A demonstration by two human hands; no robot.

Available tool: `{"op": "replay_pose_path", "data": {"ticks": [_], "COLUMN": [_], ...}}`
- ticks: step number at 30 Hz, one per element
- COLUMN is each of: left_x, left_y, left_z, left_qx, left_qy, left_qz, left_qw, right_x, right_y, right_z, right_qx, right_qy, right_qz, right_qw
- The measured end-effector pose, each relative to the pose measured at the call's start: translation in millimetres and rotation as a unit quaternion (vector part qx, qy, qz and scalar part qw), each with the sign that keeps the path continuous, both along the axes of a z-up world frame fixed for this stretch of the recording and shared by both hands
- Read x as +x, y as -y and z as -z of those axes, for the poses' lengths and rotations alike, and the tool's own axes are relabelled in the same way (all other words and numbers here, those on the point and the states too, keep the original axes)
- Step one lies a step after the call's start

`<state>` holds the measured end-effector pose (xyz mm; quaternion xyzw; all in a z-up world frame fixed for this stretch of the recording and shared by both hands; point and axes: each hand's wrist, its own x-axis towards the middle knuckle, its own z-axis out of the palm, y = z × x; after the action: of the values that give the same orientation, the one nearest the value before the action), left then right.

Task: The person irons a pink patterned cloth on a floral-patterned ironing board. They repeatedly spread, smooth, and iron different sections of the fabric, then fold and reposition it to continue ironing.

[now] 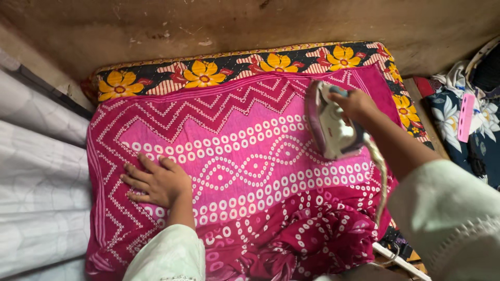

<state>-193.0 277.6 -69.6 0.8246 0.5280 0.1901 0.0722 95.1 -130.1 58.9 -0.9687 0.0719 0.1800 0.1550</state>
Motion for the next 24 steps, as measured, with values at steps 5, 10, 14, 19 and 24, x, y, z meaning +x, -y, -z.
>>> {"op": "replay_pose_path", "data": {"ticks": [5, 10, 14, 19, 24], "left_x": [1, 5, 31, 151, 267], "left_y": [1, 7, 36, 116, 154], "left_z": [0, -19, -41, -51, -66], "left_qx": [-0.031, 0.015, -0.222, -0.186, -0.137], "left_qy": [0.006, -0.003, 0.068, 0.099, 0.184], "left_qz": [-0.008, 0.059, 0.297, 0.487, 0.554], "left_qw": [0.999, 0.998, 0.926, 0.848, 0.800], "right_x": [-43, -85, -99, -81, -43], "right_y": [58, 71, 49, -11, -47], "right_z": [-7, -19, -32, -57, -56], "right_qx": [0.003, -0.082, -0.147, -0.158, -0.113], "right_qy": [-0.090, 0.038, 0.106, 0.054, 0.082], "right_qz": [0.015, 0.004, -0.116, -0.242, -0.227], "right_qw": [0.996, 0.996, 0.977, 0.956, 0.964]}}
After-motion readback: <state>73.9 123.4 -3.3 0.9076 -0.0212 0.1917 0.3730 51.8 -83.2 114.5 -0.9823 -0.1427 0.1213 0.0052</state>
